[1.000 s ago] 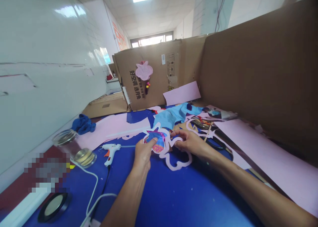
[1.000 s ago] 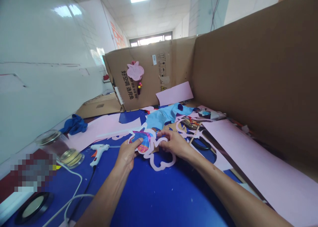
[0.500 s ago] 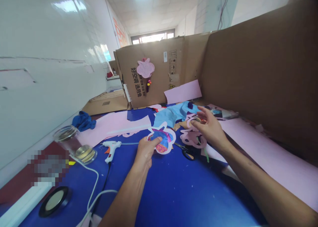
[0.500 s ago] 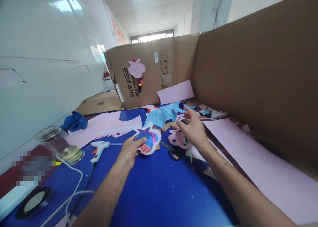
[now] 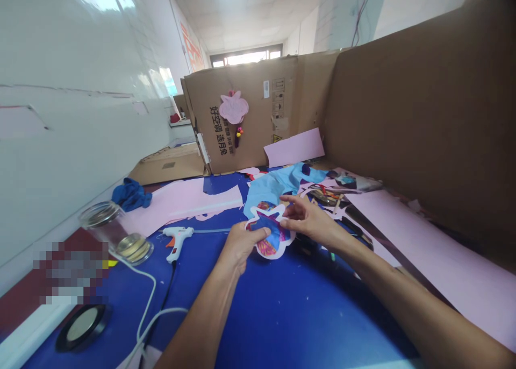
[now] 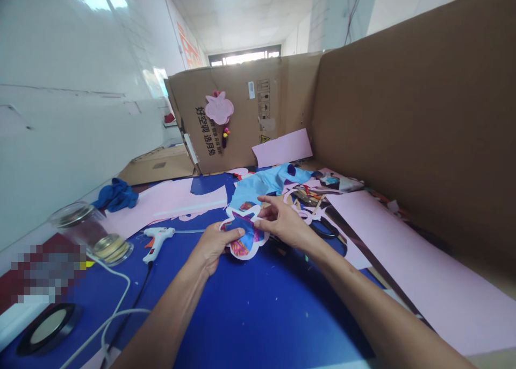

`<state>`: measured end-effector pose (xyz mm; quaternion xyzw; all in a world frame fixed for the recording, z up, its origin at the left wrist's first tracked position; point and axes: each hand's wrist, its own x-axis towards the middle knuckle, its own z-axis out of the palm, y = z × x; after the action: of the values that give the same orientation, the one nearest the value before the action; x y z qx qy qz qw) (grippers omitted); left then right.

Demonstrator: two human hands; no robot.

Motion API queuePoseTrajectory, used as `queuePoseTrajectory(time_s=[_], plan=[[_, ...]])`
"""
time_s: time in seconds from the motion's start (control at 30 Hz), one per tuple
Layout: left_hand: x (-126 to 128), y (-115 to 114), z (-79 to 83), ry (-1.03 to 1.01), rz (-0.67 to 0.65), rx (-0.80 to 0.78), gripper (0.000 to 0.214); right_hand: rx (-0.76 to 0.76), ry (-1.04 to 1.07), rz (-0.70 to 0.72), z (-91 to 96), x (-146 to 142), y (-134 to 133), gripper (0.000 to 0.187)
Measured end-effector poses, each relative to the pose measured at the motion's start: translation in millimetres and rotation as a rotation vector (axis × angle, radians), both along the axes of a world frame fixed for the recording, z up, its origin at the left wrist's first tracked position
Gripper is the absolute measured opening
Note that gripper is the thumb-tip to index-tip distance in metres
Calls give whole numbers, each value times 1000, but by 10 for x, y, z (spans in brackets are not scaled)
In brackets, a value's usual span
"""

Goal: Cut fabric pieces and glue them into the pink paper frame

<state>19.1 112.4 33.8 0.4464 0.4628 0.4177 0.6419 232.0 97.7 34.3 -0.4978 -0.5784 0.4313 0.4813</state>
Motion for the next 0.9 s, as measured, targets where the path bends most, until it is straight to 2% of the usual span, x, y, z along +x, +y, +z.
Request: queuePoseTrajectory(time_s=[0.3,0.5,0.73,0.9], plan=[[19,2,-1,14,13,-5,26,-80,112,185,-97,-25,24,78],[19,5,-29,2,5,9,27,-82,164,170,-142,-33,51,78],[36,8,-78,-11,-19,19,31,-106,119,137,-173,-66,36,77],[36,6,-106,-17,-39,28,35,-101,149,185,-189,-80,36,76]])
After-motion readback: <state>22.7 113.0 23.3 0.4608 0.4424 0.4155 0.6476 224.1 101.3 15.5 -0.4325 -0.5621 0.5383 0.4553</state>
